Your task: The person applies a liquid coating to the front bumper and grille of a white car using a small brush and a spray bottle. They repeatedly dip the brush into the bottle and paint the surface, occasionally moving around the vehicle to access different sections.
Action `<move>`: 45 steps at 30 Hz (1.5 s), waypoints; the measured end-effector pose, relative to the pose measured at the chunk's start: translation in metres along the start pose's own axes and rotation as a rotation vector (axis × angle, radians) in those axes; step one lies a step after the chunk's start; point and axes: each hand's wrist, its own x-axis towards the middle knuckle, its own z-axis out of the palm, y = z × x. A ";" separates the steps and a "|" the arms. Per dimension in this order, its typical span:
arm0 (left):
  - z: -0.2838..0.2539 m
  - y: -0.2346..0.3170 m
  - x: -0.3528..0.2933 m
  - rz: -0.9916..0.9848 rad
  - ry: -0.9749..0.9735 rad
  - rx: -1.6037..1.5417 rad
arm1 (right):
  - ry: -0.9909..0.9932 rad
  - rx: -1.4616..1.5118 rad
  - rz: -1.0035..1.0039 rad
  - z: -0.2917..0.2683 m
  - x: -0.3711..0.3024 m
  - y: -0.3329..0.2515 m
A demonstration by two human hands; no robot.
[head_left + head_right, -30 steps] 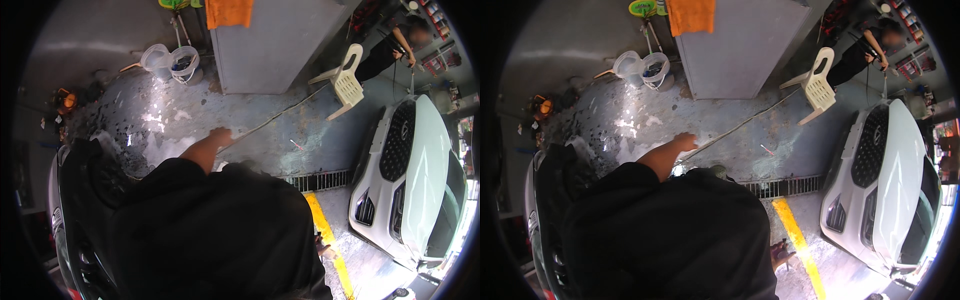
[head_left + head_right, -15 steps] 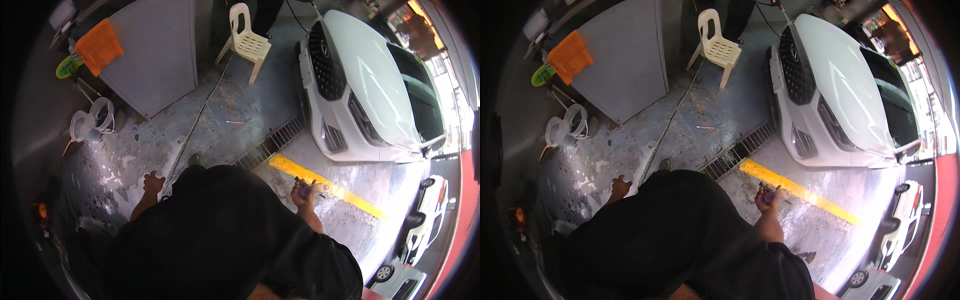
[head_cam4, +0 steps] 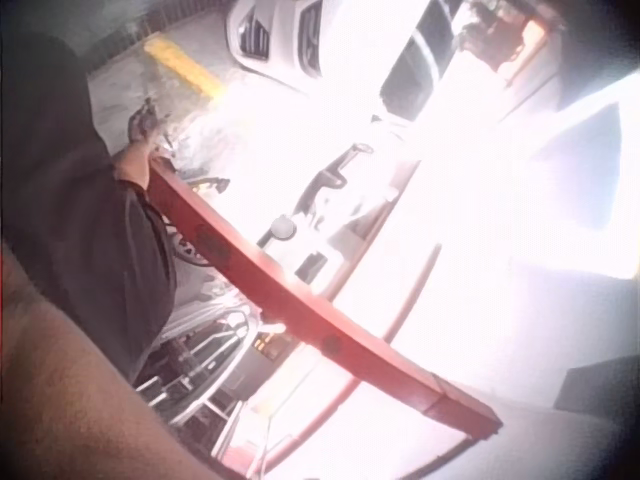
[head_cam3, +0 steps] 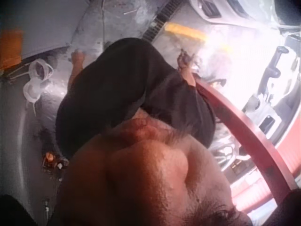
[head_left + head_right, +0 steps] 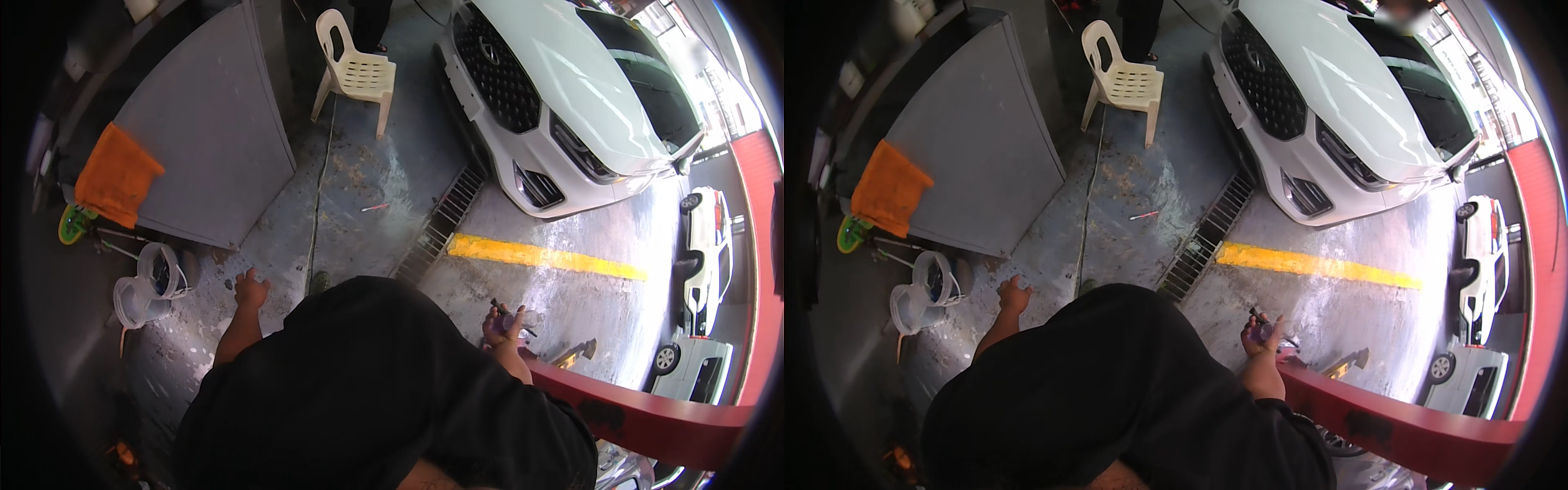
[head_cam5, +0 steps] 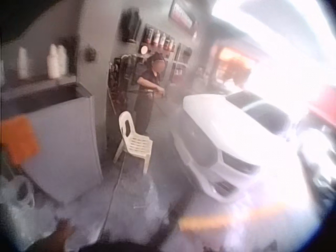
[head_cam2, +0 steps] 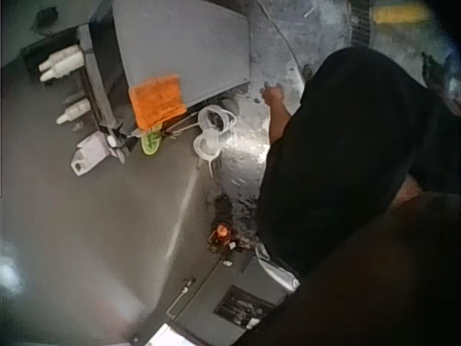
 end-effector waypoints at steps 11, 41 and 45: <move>-0.101 -0.010 0.112 0.089 0.023 0.112 | 0.086 0.156 -0.057 0.007 -0.056 0.115; -0.064 -0.016 0.115 0.236 -0.109 0.168 | 0.082 0.107 -0.080 0.058 -0.049 0.121; -0.062 -0.012 0.106 0.236 -0.132 0.170 | 0.089 0.109 -0.081 0.052 -0.057 0.125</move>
